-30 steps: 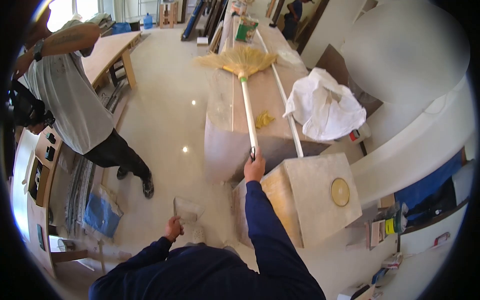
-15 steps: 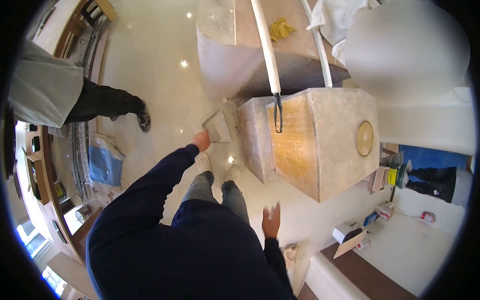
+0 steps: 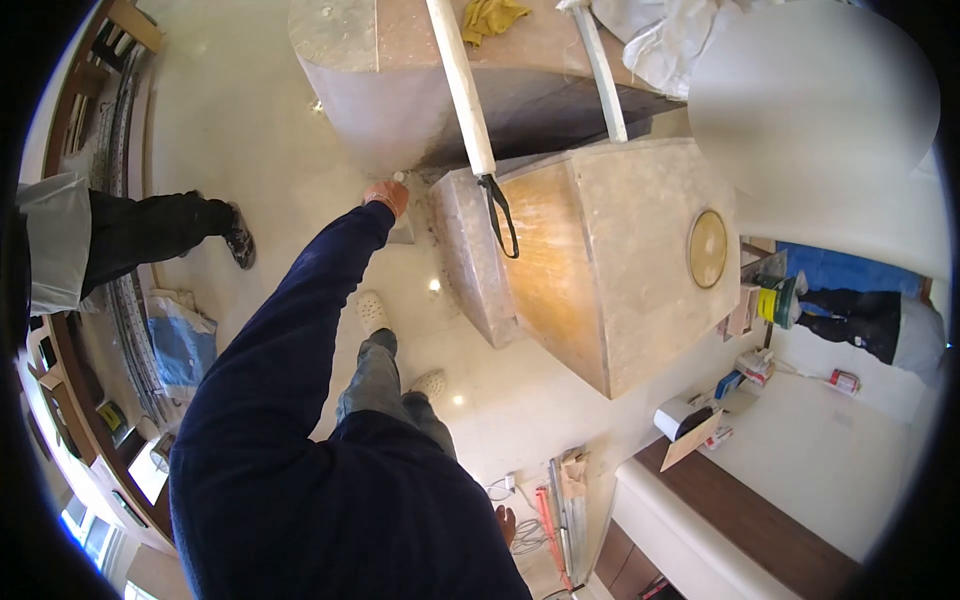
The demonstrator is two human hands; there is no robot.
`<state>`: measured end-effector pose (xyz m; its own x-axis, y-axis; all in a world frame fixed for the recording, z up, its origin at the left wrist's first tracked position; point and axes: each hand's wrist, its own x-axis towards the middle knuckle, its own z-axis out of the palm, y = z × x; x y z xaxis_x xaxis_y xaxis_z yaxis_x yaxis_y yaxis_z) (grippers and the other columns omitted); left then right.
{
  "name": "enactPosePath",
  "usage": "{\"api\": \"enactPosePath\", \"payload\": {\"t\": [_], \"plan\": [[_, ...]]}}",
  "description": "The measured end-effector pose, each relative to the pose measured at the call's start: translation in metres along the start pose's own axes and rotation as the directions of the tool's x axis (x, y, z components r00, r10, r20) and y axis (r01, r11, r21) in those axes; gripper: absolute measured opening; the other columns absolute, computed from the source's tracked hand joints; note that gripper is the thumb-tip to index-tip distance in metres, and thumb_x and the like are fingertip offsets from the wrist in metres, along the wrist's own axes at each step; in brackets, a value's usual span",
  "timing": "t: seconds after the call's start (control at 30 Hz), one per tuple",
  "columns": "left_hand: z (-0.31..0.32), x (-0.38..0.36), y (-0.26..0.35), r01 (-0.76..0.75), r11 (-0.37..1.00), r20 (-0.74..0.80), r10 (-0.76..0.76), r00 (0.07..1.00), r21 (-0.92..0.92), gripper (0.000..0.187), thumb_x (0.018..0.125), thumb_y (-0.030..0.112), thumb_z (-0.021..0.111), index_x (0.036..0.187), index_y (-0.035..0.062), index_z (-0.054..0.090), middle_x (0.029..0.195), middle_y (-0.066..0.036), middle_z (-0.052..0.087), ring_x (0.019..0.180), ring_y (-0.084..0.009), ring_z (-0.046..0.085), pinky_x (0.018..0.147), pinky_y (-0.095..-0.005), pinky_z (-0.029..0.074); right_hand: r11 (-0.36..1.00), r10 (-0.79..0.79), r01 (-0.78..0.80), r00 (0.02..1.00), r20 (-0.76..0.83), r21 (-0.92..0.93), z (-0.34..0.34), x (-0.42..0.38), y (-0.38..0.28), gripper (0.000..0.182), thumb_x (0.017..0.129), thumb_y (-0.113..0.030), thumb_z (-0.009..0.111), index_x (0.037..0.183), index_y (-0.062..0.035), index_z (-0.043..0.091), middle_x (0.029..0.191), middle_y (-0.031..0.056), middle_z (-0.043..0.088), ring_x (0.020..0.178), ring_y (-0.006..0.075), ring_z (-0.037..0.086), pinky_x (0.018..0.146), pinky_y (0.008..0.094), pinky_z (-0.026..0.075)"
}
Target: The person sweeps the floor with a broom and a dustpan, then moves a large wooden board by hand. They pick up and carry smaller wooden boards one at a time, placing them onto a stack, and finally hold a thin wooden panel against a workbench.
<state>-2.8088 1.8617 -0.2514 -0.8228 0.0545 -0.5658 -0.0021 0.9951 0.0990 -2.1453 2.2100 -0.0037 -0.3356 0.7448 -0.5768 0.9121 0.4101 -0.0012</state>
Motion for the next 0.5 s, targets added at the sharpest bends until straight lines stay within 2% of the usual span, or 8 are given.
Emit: {"api": "enactPosePath", "payload": {"t": [0.07,0.13,0.2,0.27,0.33,0.4,0.47,0.5], "plan": [[-0.017,-0.011,0.001,-0.136,0.987,-0.086,0.144,0.986,0.088,0.026,0.085,0.018,0.044,0.097,0.0136,0.067,0.101,-0.009,0.064,0.090,-0.0268,0.063,0.068,-0.0409,0.052,0.999,0.006,-0.010,0.997,0.083,0.045,-0.028,0.004,-0.050,0.064,0.087,-0.046,0.046,0.122,0.0069,0.040,0.108,0.0214,0.054,0.095,0.0310,0.057,0.076,0.0366,0.046],[-0.022,-0.014,-0.002,-0.143,0.987,-0.099,0.150,0.984,0.073,0.025,0.085,0.019,0.045,0.095,0.0132,0.067,0.099,-0.010,0.064,0.090,-0.0277,0.063,0.068,-0.0405,0.052,0.996,0.002,-0.017,0.986,0.168,0.089,-0.050,0.015,-0.092,0.061,0.088,-0.042,0.046,0.125,0.0050,0.038,0.104,0.0181,0.055,0.086,0.0280,0.060,0.066,0.0353,0.050],[-0.021,-0.018,-0.004,-0.155,0.986,-0.114,0.161,0.980,0.062,0.024,0.085,0.019,0.045,0.092,0.0127,0.067,0.097,-0.010,0.065,0.089,-0.0287,0.063,0.069,-0.0401,0.052,0.932,0.034,-0.095,0.983,0.179,0.349,-0.061,0.028,-0.100,0.057,0.089,-0.036,0.046,0.131,-0.0001,0.031,0.098,0.0125,0.053,0.072,0.0214,0.061,0.051,0.0295,0.048],[-0.018,-0.026,-0.010,-0.157,0.987,-0.287,0.139,0.948,-0.041,0.022,0.084,0.019,0.045,0.093,0.0107,0.063,0.093,-0.012,0.064,0.085,-0.0292,0.063,0.068,-0.0402,0.051,0.923,0.003,-0.077,0.981,0.193,0.376,-0.064,0.056,-0.075,0.058,0.089,-0.035,0.046,0.134,-0.0028,0.027,0.100,0.0115,0.053,0.069,0.0218,0.061,0.048,0.0303,0.047],[-0.021,-0.036,-0.011,-0.146,0.985,-0.337,0.107,0.935,-0.092,0.021,0.085,0.019,0.044,0.097,0.0103,0.059,0.092,-0.014,0.063,0.085,-0.0302,0.062,0.068,-0.0414,0.051,0.918,-0.285,0.236,0.951,0.117,0.320,-0.064,0.077,-0.051,0.057,0.090,-0.034,0.046,0.134,-0.0025,0.027,0.101,0.0115,0.052,0.070,0.0223,0.061,0.048,0.0302,0.047],[-0.020,-0.051,-0.012,-0.132,0.982,-0.384,0.071,0.921,-0.136,0.022,0.085,0.019,0.043,0.102,0.0099,0.056,0.091,-0.016,0.062,0.085,-0.0312,0.062,0.069,-0.0427,0.050,0.920,-0.315,0.270,0.941,0.125,0.285,-0.073,0.089,-0.050,0.057,0.090,-0.034,0.046,0.134,-0.0026,0.026,0.100,0.0116,0.053,0.069,0.0222,0.061,0.048,0.0305,0.047],[-0.003,-0.070,-0.012,-0.061,0.882,-0.356,-0.125,0.926,-0.467,0.037,0.082,0.016,0.047,0.118,0.0074,0.045,0.101,-0.020,0.058,0.094,-0.0355,0.057,0.079,-0.0444,0.046,0.936,0.004,-0.075,0.979,0.203,0.343,-0.082,0.098,-0.068,0.056,0.089,-0.033,0.047,0.132,-0.0014,0.030,0.096,0.0107,0.053,0.072,0.0224,0.060,0.046,0.0306,0.047],[0.012,-0.087,-0.013,-0.023,0.857,-0.303,-0.157,0.940,-0.516,0.042,0.081,0.018,0.049,0.121,0.0078,0.043,0.104,-0.021,0.056,0.097,-0.0360,0.054,0.083,-0.0440,0.045,0.937,-0.018,-0.058,0.977,0.213,0.346,-0.076,0.117,-0.049,0.056,0.089,-0.033,0.047,0.132,-0.0014,0.030,0.096,0.0107,0.053,0.072,0.0224,0.060,0.046,0.0306,0.047]]}}
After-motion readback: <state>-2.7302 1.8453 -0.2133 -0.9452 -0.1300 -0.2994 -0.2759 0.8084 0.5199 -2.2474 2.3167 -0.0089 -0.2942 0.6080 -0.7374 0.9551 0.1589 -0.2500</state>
